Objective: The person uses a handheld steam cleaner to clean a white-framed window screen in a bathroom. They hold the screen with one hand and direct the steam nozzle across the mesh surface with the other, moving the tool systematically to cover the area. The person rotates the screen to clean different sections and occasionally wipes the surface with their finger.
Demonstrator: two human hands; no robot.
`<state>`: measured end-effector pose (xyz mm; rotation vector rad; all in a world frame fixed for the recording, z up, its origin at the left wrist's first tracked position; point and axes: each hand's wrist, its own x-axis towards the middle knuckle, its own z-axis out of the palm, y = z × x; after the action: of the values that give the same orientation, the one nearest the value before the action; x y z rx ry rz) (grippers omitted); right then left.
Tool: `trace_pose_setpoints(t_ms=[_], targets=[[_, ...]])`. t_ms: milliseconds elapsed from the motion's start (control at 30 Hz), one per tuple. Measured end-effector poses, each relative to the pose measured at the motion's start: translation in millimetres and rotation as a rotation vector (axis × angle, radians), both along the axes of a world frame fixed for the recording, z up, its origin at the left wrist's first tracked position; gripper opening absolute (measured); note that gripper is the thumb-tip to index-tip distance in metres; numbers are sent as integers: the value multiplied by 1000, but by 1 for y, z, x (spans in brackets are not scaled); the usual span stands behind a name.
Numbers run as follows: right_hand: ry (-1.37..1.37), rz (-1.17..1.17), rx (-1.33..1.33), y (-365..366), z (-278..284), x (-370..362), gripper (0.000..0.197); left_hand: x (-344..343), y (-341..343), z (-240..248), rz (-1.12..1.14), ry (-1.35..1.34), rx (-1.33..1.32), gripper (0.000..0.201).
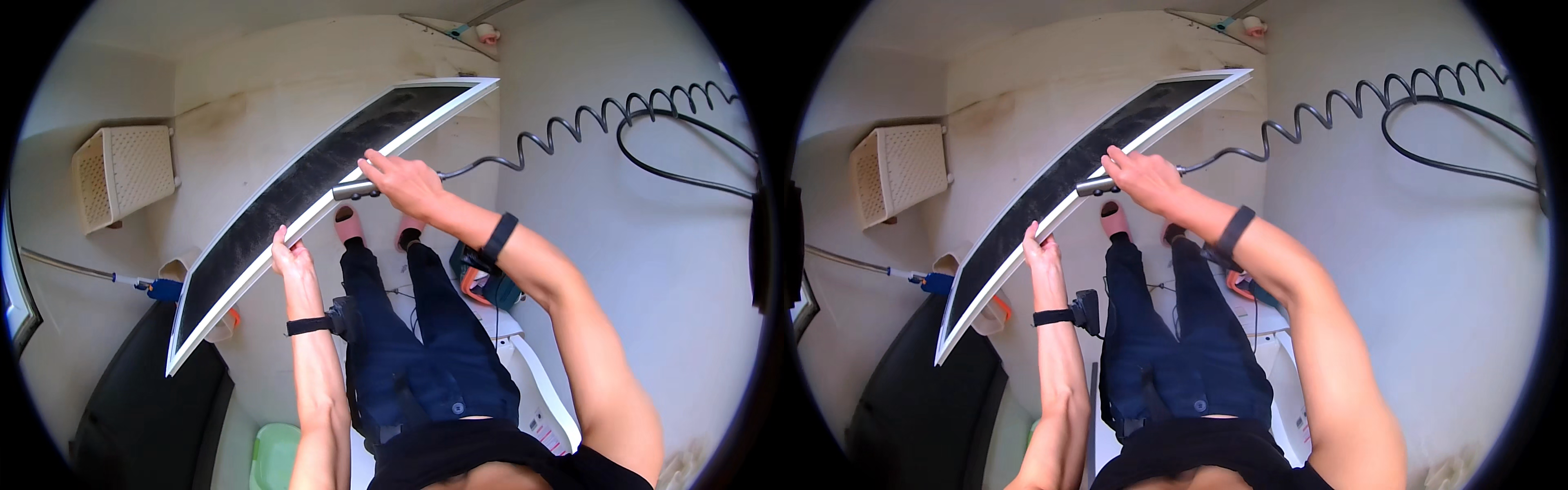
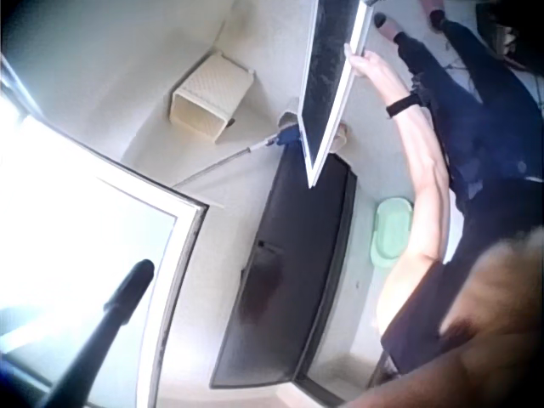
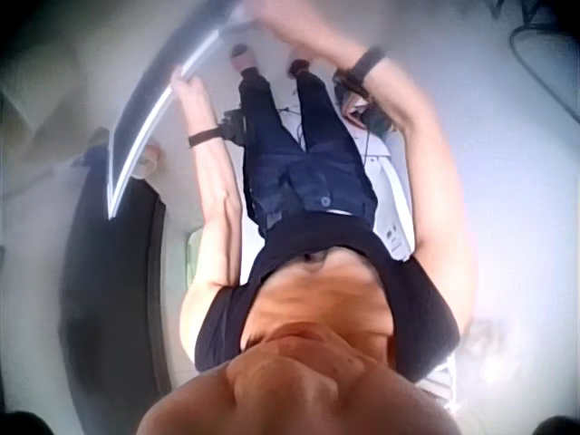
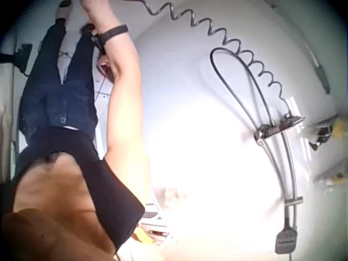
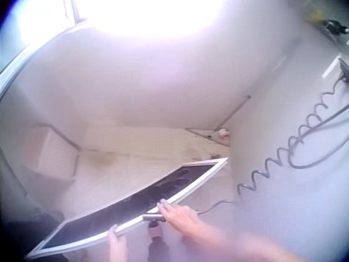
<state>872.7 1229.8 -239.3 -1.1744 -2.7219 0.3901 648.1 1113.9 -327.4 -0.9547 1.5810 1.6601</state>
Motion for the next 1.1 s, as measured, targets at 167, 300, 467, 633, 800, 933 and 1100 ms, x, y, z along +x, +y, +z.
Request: trace_pose_setpoints(t_ms=[167, 300, 467, 633, 800, 933, 1100], targets=[[-142, 118, -28, 31, -38, -13, 10, -1, -8, -9, 78, 0, -53, 31], [-135, 239, -78, 46, -34, -22, 11, 0, -14, -16, 77, -85, -87, 28], [-276, 361, -101, 54, -25, -41, 20, 10, -12, -12, 92, -160, -22, 27], [-458, 438, -227, 57, -16, -51, 20, 19, -7, -11, 94, -215, 35, 25], [-597, 407, -407, 56, 0, -60, 18, 9, -5, -11, 72, -191, 9, 20], [-594, 396, -475, 50, 15, -65, 25, -6, -1, -16, 105, -96, -107, 27], [-567, 353, -490, 48, 24, -54, 25, -84, -45, -55, 129, 83, -283, 38]])
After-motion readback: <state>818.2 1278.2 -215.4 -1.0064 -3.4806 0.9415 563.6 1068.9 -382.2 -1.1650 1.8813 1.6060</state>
